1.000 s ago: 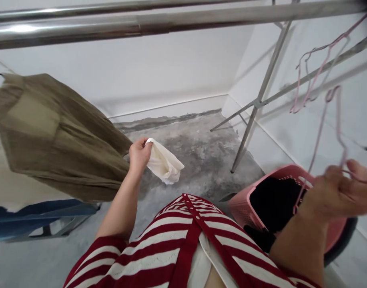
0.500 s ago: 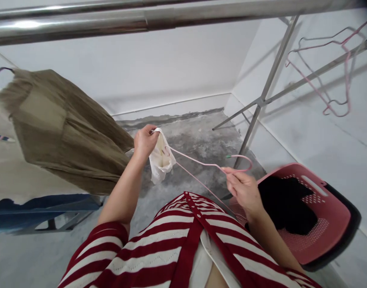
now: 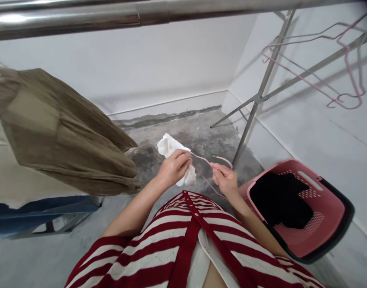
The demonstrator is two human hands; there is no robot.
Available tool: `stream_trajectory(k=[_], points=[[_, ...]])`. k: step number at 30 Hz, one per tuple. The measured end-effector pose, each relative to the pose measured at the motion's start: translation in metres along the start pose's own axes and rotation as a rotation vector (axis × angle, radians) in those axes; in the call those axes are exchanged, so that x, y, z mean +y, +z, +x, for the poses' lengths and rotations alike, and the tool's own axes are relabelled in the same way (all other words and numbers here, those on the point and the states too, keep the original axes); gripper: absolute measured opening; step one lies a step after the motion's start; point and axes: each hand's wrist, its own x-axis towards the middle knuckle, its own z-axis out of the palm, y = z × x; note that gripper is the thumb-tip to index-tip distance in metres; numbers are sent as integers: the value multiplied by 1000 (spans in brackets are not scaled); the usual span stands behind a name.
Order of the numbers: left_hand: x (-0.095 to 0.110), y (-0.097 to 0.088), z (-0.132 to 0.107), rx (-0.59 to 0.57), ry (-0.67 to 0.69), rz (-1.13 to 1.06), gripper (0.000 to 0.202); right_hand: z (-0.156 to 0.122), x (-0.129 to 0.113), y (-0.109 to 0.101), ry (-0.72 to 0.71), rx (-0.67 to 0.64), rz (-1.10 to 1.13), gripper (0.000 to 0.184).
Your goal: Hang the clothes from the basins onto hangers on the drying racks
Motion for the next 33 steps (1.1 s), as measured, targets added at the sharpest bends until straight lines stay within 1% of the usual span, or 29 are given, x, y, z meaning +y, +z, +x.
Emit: stream_trajectory(k=[1, 3, 4, 5, 6, 7, 8, 9, 10, 11, 12, 13, 16, 17, 18, 19, 20, 21, 22, 23, 24, 25, 27, 29, 31, 33], points=[[-3, -11, 0, 82, 51, -8, 19, 1, -1, -10, -38, -6, 50, 22], [-11, -32, 3, 289, 69, 20, 18, 3, -7, -28, -121, -13, 158, 19], [-16, -41, 6, 388, 48, 39, 20, 4, -11, -34, -163, -15, 216, 19], [-20, -46, 9, 457, 14, 46, 26, 5, -15, -39, -199, -19, 271, 19], [-24, -49, 12, 487, -28, 31, 36, 6, -19, -42, -227, -23, 322, 19], [-28, -48, 15, 479, -76, -5, 48, 6, -23, -44, -243, -27, 362, 19], [-31, -46, 19, 437, -120, -62, 57, 6, -27, -45, -248, -30, 392, 20], [-32, -42, 22, 366, -162, -136, 58, 6, -30, -46, -246, -27, 411, 21], [-33, -38, 26, 281, -198, -218, 52, 5, -32, -48, -240, -16, 421, 23], [-33, -35, 30, 213, -227, -299, 40, 5, -33, -50, -234, 1, 424, 24], [-33, -34, 33, 178, -245, -375, 29, 4, -34, -53, -232, 17, 427, 25], [-31, -36, 37, 183, -250, -440, 23, 3, -34, -57, -236, 26, 432, 24], [-17, -48, 49, 352, -208, -523, 20, 0, -34, -65, -263, 14, 466, 19], [-11, -51, 53, 376, -185, -508, 20, -1, -34, -66, -269, 11, 477, 18], [-5, -52, 57, 358, -168, -473, 25, -2, -35, -66, -272, 13, 485, 17], [1, -50, 59, 313, -158, -421, 37, -3, -35, -65, -269, 23, 489, 18], [7, -46, 62, 257, -156, -361, 50, -4, -36, -64, -264, 38, 489, 19], [11, -41, 63, 206, -164, -301, 56, -4, -37, -62, -258, 54, 487, 21], [13, -35, 65, 177, -178, -251, 52, -4, -38, -61, -255, 69, 484, 23], [14, -30, 66, 172, -197, -222, 41, -4, -39, -61, -254, 79, 482, 25], [14, -27, 68, 191, -211, -218, 27, -3, -39, -61, -257, 82, 482, 26], [12, -26, 69, 229, -217, -232, 17, -3, -39, -62, -263, 76, 481, 26], [5, -33, 72, 325, -204, -265, 14, -3, -37, -66, -269, 33, 480, 22], [-4, -46, 74, 387, -191, -233, 17, -2, -34, -68, -263, -18, 485, 19], [-8, -61, 77, 379, -191, -148, 22, -1, -32, -68, -267, -54, 500, 18], [-5, -72, 78, 381, -149, -48, 24, 1, -32, -66, -276, -60, 505, 19]])
